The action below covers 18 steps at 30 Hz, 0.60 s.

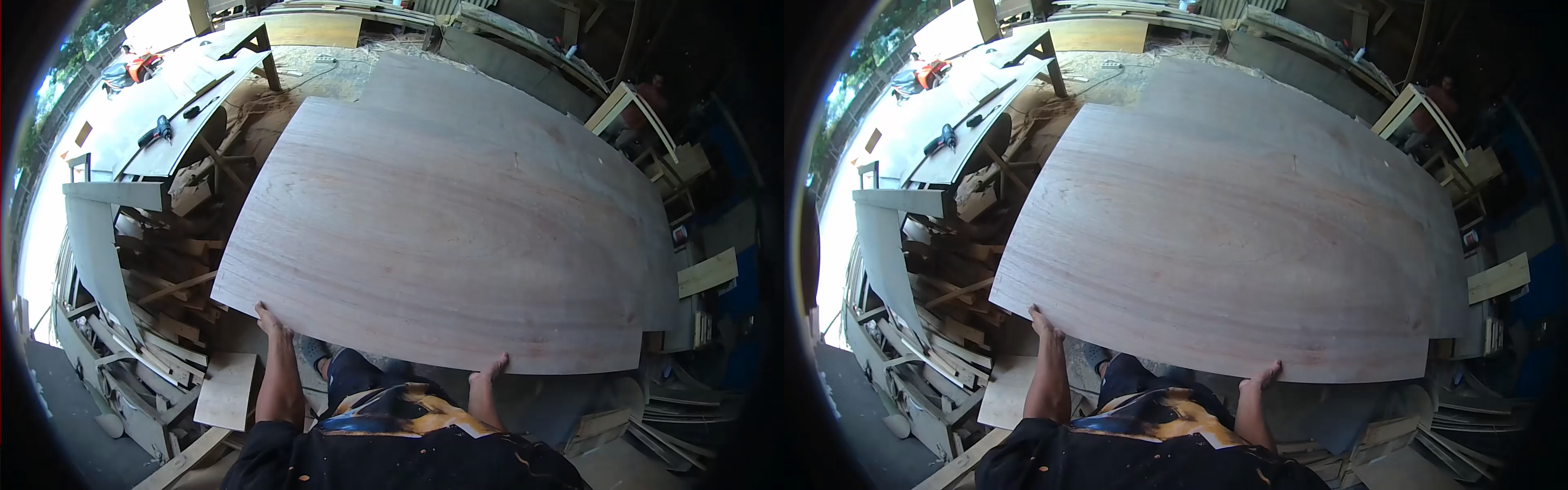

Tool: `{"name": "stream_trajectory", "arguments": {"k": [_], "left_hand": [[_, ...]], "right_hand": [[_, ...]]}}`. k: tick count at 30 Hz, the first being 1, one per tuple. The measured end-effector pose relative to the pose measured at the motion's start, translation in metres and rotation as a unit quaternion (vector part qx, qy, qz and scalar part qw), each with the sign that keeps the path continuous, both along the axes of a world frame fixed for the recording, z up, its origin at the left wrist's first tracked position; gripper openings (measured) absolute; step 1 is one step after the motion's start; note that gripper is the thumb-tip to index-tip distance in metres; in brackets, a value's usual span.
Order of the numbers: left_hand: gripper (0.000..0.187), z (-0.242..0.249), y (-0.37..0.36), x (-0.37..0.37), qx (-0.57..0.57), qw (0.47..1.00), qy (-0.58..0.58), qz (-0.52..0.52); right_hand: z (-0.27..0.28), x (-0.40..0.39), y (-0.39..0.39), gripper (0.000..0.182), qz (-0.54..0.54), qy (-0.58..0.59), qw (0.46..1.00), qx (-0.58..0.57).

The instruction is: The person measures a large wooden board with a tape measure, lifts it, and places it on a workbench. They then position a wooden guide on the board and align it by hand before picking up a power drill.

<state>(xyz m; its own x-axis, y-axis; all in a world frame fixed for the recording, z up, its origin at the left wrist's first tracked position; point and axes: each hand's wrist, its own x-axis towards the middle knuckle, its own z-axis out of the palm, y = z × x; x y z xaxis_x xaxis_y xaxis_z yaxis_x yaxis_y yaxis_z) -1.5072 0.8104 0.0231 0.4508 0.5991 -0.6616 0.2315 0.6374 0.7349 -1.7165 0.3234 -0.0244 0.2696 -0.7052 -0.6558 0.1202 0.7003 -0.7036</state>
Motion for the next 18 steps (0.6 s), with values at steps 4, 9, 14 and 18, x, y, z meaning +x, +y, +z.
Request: {"name": "stream_trajectory", "arguments": {"k": [4, 9, 14, 18], "left_hand": [[0.068, -0.023, 0.009, -0.006, 0.005, 0.998, -0.009, -0.054], [0.07, -0.023, -0.003, 0.003, 0.097, 0.995, 0.002, -0.04], [0.069, -0.017, -0.024, -0.001, 0.057, 0.998, -0.019, -0.014], [0.067, -0.016, -0.059, -0.001, 0.076, 0.997, 0.009, 0.006]], "right_hand": [[0.003, 0.002, 0.006, 0.071, -0.029, 0.066, 0.997, -0.023], [0.019, 0.015, 0.004, 0.064, -0.09, 0.09, 0.992, -0.013], [-0.005, 0.013, -0.022, 0.059, -0.091, 0.088, 0.992, 0.006], [-0.003, 0.022, -0.055, 0.055, -0.055, 0.157, 0.984, -0.062]]}}
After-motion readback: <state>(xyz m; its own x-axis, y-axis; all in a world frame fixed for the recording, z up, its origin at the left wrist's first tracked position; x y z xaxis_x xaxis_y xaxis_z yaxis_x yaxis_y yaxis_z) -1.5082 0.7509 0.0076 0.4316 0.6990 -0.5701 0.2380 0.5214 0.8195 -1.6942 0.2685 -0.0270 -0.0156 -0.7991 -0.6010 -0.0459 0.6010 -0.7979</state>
